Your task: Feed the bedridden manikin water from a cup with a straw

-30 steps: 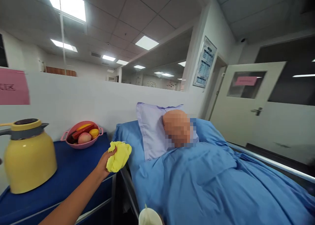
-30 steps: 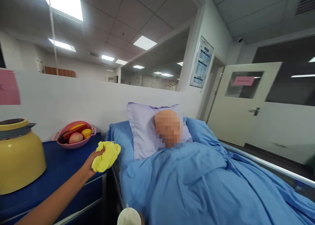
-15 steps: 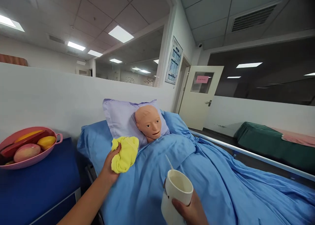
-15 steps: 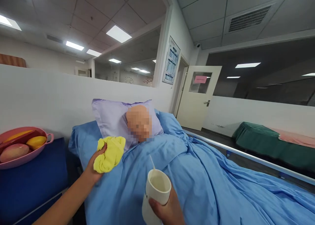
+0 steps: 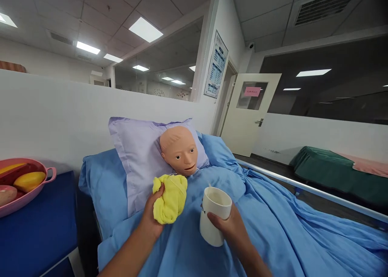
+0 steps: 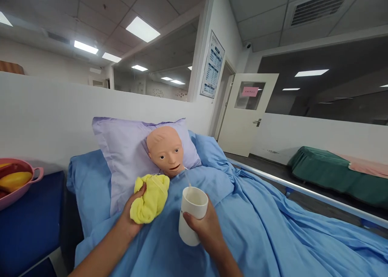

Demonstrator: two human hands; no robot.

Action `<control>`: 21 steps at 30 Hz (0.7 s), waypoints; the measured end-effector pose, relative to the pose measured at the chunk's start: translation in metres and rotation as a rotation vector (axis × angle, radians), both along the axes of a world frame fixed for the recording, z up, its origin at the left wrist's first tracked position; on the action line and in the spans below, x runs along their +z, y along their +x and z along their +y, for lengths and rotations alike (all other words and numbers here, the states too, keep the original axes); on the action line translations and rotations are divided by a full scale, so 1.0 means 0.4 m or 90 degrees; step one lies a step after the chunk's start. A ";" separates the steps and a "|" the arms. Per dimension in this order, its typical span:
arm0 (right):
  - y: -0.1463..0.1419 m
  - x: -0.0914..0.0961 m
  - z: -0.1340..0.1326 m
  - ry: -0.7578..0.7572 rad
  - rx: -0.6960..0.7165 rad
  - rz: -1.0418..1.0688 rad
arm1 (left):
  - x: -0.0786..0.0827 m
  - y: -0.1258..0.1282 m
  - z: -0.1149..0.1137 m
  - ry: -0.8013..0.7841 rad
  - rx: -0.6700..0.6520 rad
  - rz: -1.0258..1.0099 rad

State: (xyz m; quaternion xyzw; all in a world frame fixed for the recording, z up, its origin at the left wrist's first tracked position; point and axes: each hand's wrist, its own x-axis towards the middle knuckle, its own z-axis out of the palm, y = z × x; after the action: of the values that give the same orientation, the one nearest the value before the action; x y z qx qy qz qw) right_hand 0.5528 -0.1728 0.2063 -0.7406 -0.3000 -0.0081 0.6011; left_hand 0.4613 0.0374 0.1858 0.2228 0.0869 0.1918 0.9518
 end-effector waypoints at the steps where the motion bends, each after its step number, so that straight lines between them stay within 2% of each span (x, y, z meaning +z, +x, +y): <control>1: 0.010 0.001 0.015 -0.011 0.010 0.004 | -0.001 0.001 -0.005 -0.001 0.008 0.015; 4: 0.037 0.007 0.048 -0.037 0.012 0.010 | 0.003 0.002 -0.014 -0.024 0.025 0.059; 8: 0.063 0.022 0.075 -0.027 0.024 0.029 | -0.001 0.010 -0.013 -0.069 -0.001 0.064; 11: 0.074 0.026 0.089 -0.021 0.032 0.038 | -0.019 0.020 -0.012 -0.090 -0.020 0.020; 18: 0.094 -0.009 0.092 -0.047 0.034 0.076 | -0.064 0.028 -0.007 -0.132 -0.088 -0.071; 21: 0.094 -0.010 0.092 -0.047 0.029 0.069 | -0.077 0.031 -0.003 -0.127 -0.107 -0.115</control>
State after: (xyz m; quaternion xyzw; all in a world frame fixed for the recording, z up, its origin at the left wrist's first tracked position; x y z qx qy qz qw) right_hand 0.5905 -0.1360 0.2022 -0.7548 -0.2838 0.0568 0.5886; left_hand 0.4738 0.0364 0.1550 0.1157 0.0006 0.1215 0.9858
